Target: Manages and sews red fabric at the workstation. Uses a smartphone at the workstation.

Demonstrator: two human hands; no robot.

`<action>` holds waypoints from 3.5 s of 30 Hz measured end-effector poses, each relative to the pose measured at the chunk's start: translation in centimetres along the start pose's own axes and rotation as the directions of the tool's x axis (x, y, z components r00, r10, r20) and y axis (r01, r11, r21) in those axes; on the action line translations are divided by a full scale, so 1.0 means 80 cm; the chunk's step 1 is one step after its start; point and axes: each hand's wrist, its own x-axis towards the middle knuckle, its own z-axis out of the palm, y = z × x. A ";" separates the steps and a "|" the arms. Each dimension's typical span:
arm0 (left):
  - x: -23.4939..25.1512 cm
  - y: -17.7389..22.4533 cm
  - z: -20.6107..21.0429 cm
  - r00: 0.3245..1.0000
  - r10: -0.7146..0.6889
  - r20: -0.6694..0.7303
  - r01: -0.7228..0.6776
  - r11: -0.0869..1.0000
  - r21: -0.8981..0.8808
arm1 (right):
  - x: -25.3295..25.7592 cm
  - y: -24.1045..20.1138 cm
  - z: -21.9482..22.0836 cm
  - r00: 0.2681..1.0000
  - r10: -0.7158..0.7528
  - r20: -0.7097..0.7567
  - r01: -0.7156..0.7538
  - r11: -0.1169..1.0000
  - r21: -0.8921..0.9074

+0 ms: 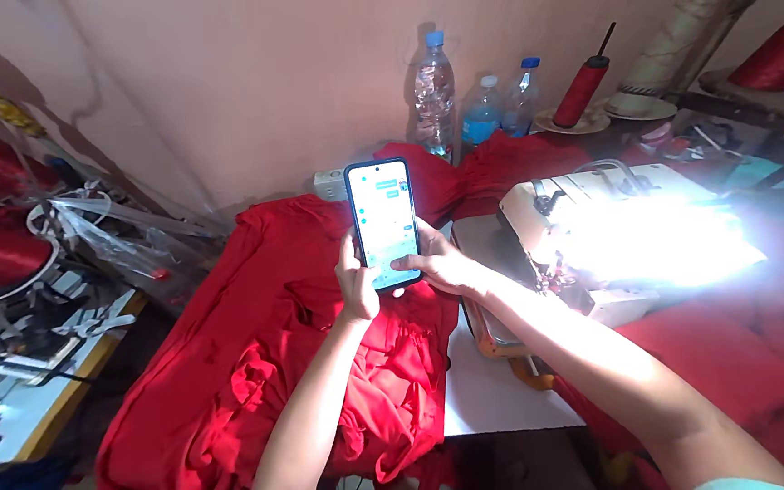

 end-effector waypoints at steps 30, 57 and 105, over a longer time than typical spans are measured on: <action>0.001 0.002 -0.001 0.999 -0.047 -0.027 0.045 0.996 -0.075 | -0.002 -0.002 -0.006 0.997 0.023 0.072 -0.023 1.000 -0.007; 0.002 0.006 -0.001 0.997 -0.066 -0.025 0.064 0.995 -0.080 | -0.001 -0.006 -0.007 0.995 0.048 0.085 -0.053 0.997 0.056; 0.001 0.002 0.002 1.000 0.027 -0.002 -0.027 1.000 -0.015 | 0.000 0.001 -0.003 1.000 -0.003 0.023 0.003 1.000 0.013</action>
